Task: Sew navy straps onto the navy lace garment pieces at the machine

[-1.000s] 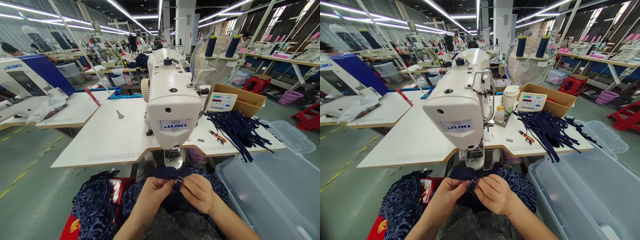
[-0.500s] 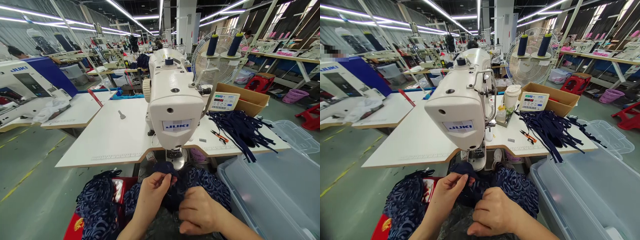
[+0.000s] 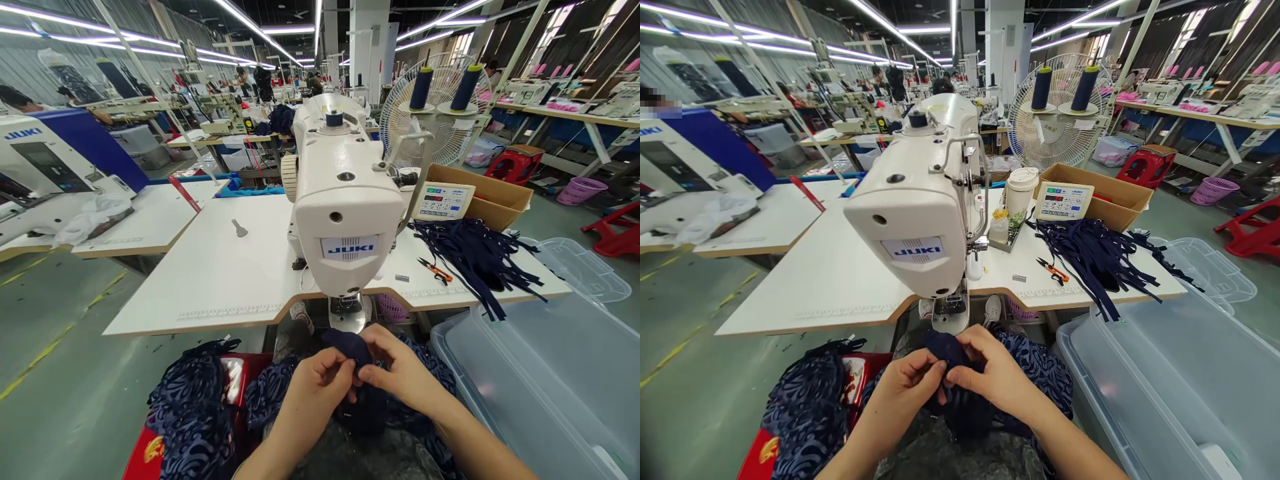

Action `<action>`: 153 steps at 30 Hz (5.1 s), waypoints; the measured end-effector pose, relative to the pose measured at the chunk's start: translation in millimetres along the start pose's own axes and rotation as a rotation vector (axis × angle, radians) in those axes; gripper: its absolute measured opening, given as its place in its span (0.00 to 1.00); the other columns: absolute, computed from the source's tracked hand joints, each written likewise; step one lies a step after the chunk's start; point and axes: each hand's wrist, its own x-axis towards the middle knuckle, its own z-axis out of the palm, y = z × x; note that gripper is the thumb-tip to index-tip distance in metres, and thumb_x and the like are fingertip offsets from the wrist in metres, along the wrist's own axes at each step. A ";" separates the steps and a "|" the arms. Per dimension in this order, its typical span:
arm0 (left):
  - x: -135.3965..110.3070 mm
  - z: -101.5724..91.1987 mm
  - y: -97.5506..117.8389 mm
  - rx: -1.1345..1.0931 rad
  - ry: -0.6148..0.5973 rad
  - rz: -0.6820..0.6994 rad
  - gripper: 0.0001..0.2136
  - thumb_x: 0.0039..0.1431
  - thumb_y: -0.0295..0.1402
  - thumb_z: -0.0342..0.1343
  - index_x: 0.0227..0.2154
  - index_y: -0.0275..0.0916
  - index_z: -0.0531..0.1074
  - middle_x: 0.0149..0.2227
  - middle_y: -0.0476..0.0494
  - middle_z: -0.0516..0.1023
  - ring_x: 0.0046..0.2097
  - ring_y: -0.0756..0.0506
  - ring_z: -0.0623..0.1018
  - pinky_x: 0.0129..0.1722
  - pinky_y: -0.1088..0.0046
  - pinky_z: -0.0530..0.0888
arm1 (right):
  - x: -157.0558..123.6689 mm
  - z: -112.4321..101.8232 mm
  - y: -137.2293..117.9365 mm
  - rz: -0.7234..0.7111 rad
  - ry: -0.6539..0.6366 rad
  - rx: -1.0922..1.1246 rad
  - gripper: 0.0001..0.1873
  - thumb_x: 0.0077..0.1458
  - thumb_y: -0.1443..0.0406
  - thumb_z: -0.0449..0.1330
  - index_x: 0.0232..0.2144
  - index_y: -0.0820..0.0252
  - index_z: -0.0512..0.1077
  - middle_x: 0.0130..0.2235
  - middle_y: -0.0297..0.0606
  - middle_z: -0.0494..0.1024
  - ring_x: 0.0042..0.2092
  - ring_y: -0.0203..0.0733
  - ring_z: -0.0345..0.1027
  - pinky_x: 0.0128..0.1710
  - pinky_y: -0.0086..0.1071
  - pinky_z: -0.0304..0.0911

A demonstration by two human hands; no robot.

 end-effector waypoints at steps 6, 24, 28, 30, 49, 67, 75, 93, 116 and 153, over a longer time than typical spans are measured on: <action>3.3 4.1 -2.2 0.049 0.053 -0.023 0.10 0.55 0.37 0.54 0.24 0.36 0.71 0.23 0.49 0.74 0.23 0.51 0.72 0.24 0.78 0.66 | -2.1 -1.2 -2.3 0.054 0.174 -0.230 0.07 0.55 0.61 0.61 0.29 0.58 0.69 0.28 0.29 0.67 0.29 0.33 0.60 0.28 0.26 0.57; 7.9 5.5 -7.4 -0.336 -0.070 -0.097 0.14 0.50 0.41 0.62 0.21 0.35 0.69 0.21 0.48 0.72 0.22 0.53 0.69 0.21 0.78 0.69 | 2.8 2.2 -6.4 0.152 0.008 0.311 0.16 0.56 0.55 0.61 0.28 0.59 0.63 0.24 0.28 0.71 0.26 0.32 0.63 0.28 0.27 0.60; 8.5 5.4 -6.9 -0.310 -0.054 -0.093 0.14 0.50 0.40 0.62 0.20 0.34 0.70 0.21 0.48 0.73 0.21 0.53 0.69 0.21 0.79 0.69 | 3.3 -0.7 -9.6 0.174 0.014 0.227 0.17 0.55 0.53 0.61 0.28 0.59 0.64 0.24 0.29 0.72 0.26 0.32 0.65 0.28 0.27 0.60; 9.0 5.3 -7.0 -0.296 -0.051 -0.094 0.13 0.50 0.39 0.61 0.20 0.34 0.69 0.21 0.49 0.72 0.21 0.54 0.69 0.21 0.79 0.69 | 4.3 -1.4 -11.4 0.175 0.026 0.184 0.17 0.55 0.52 0.60 0.27 0.59 0.65 0.24 0.29 0.72 0.26 0.33 0.65 0.28 0.27 0.61; 7.7 2.5 -7.7 -0.033 -0.014 -0.014 0.11 0.56 0.39 0.55 0.35 0.36 0.72 0.28 0.49 0.75 0.23 0.53 0.66 0.23 0.78 0.64 | 4.3 -7.0 -16.2 0.085 0.147 -0.228 0.08 0.57 0.62 0.58 0.29 0.59 0.72 0.28 0.32 0.74 0.32 0.37 0.67 0.32 0.28 0.61; 10.5 1.7 -11.4 -0.127 -0.063 0.010 0.15 0.59 0.42 0.54 0.41 0.34 0.70 0.26 0.49 0.75 0.20 0.55 0.63 0.21 0.78 0.61 | 3.8 -16.3 -8.4 0.151 0.141 0.042 0.13 0.56 0.56 0.60 0.31 0.61 0.71 0.28 0.31 0.72 0.31 0.35 0.64 0.32 0.28 0.59; 8.8 1.9 -12.3 -0.217 -0.120 0.019 0.15 0.62 0.40 0.52 0.44 0.33 0.70 0.31 0.45 0.77 0.26 0.53 0.71 0.30 0.75 0.68 | 4.7 -11.0 -13.4 0.158 0.174 0.072 0.15 0.57 0.55 0.60 0.29 0.61 0.68 0.26 0.30 0.70 0.29 0.34 0.62 0.31 0.28 0.57; 10.1 7.6 -11.2 -0.262 -0.072 0.007 0.13 0.58 0.42 0.56 0.34 0.34 0.72 0.27 0.46 0.77 0.24 0.52 0.74 0.27 0.77 0.71 | 0.1 -1.0 -3.1 0.120 0.173 0.122 0.14 0.58 0.55 0.59 0.31 0.61 0.69 0.27 0.31 0.72 0.30 0.34 0.63 0.33 0.27 0.58; 15.6 2.8 -25.8 -0.216 0.060 -0.013 0.13 0.57 0.45 0.56 0.31 0.38 0.71 0.17 0.59 0.56 0.19 0.56 0.51 0.18 0.82 0.52 | 1.3 3.5 6.3 -0.088 0.323 -0.268 0.08 0.59 0.59 0.56 0.37 0.58 0.68 0.36 0.35 0.70 0.39 0.40 0.64 0.40 0.32 0.60; 10.8 -5.5 -5.0 0.288 -0.023 0.336 0.03 0.54 0.33 0.62 0.31 0.42 0.75 0.32 0.48 0.77 0.35 0.46 0.75 0.38 0.74 0.69 | -7.1 -13.4 -0.9 0.275 -0.226 0.548 0.22 0.51 0.50 0.64 0.33 0.60 0.63 0.23 0.28 0.72 0.17 0.29 0.65 0.18 0.24 0.63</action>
